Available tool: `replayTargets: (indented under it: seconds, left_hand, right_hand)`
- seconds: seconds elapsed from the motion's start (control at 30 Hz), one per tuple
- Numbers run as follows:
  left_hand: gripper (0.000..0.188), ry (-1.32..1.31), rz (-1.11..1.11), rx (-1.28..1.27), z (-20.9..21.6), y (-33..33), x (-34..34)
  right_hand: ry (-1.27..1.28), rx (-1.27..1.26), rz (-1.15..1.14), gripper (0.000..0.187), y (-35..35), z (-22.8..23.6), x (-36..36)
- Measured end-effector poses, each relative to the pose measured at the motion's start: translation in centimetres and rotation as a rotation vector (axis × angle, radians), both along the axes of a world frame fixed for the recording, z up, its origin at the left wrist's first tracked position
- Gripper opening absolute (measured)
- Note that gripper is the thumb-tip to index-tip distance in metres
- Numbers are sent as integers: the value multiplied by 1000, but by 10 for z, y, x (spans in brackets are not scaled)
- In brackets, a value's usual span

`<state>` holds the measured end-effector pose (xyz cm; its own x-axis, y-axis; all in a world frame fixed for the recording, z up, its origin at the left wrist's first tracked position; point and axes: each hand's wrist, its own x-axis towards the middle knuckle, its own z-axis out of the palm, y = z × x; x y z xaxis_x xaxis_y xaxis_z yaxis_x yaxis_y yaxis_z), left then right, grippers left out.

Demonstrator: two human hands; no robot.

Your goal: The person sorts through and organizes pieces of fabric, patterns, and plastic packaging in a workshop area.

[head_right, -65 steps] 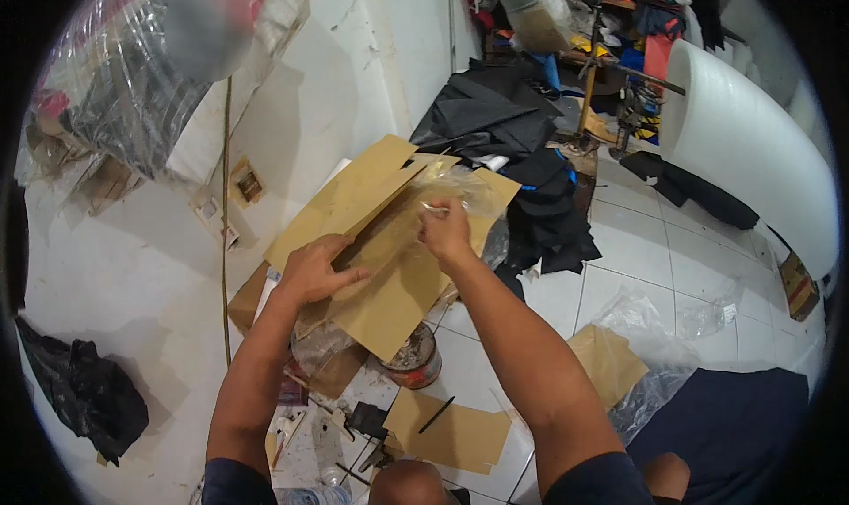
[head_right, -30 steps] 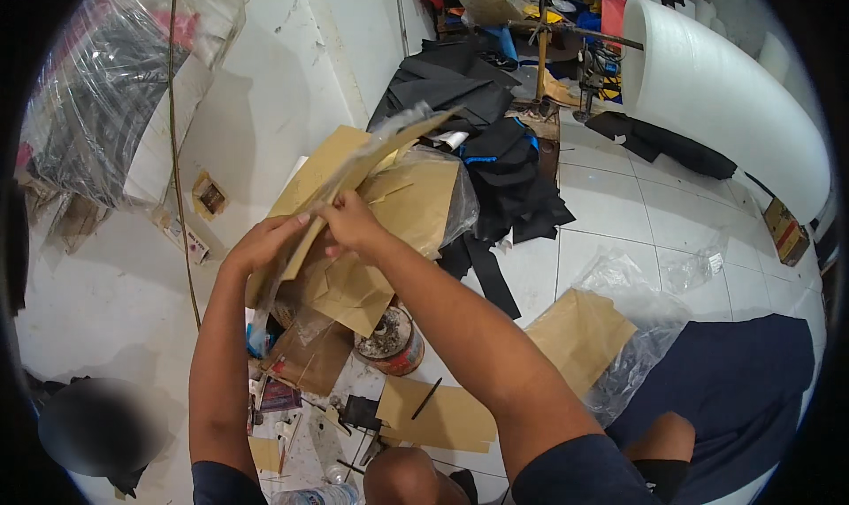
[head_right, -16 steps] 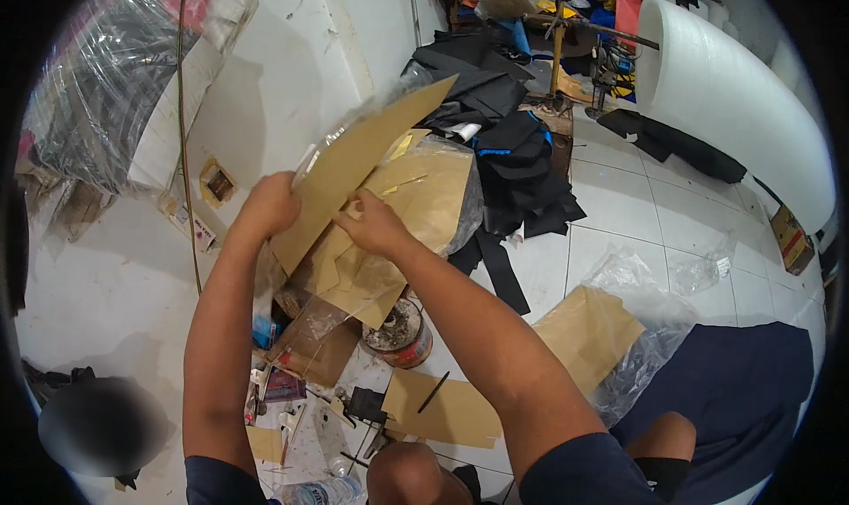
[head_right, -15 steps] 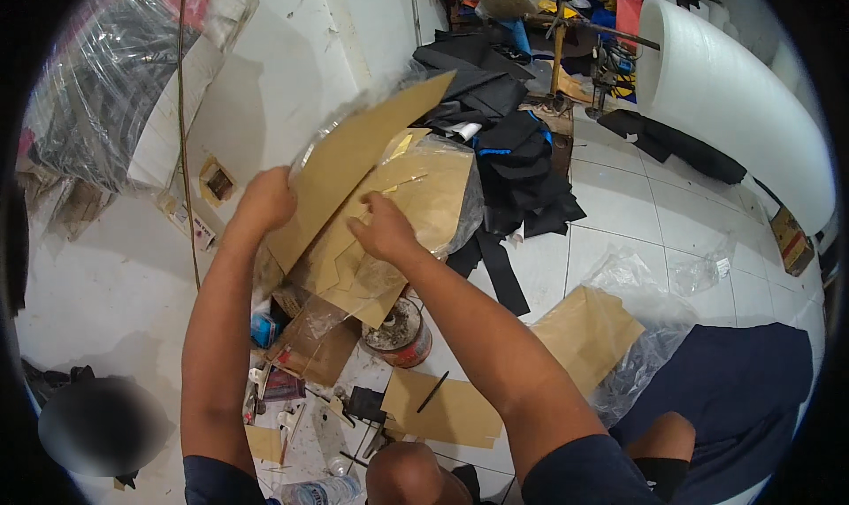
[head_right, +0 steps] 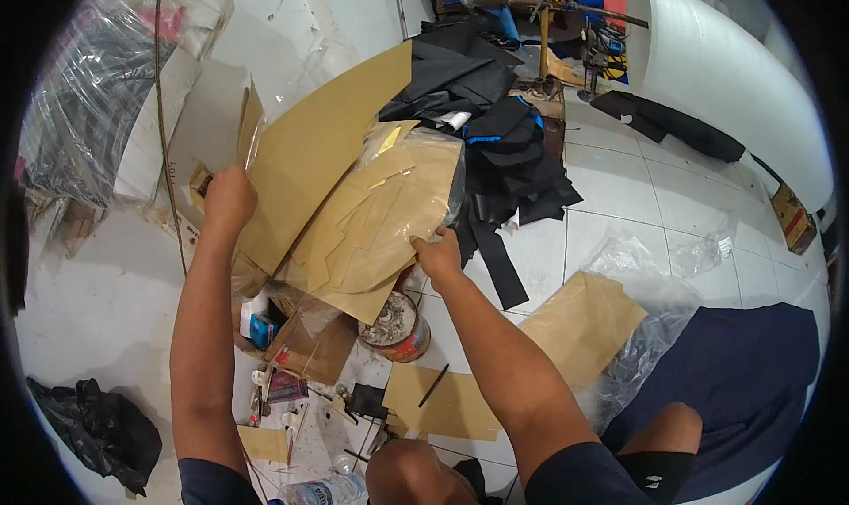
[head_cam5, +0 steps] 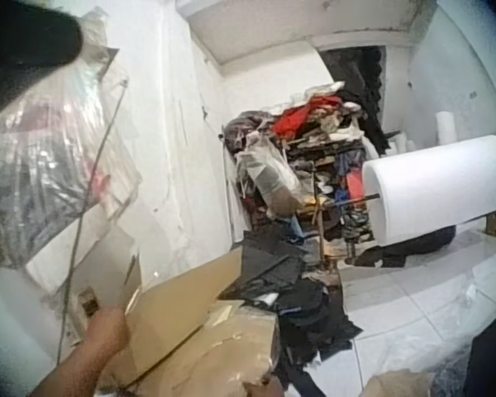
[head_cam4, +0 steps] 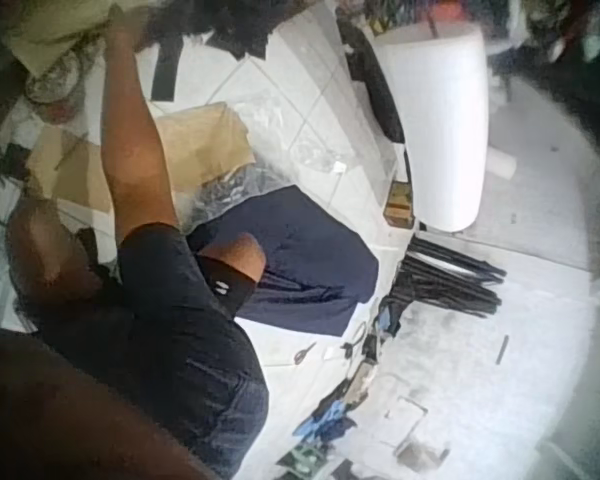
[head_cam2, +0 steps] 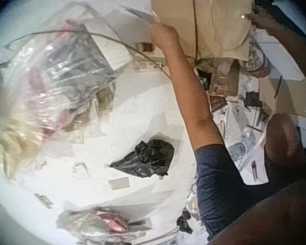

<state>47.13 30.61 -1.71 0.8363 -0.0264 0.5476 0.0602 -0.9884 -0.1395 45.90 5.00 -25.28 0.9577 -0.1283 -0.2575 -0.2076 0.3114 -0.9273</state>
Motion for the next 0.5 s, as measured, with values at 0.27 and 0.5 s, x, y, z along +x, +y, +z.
replayTargets:
  seconds: [0.27,0.5]
  left_hand:
    - [16,44,-74,1,0,-11,-11]
    - [23,224,-226,-75,-24,-36,-40]
  right_hand:
    - [-367,-1103,-190,67,3,45,-6]
    - [-117,78,570,91,69,153,9]
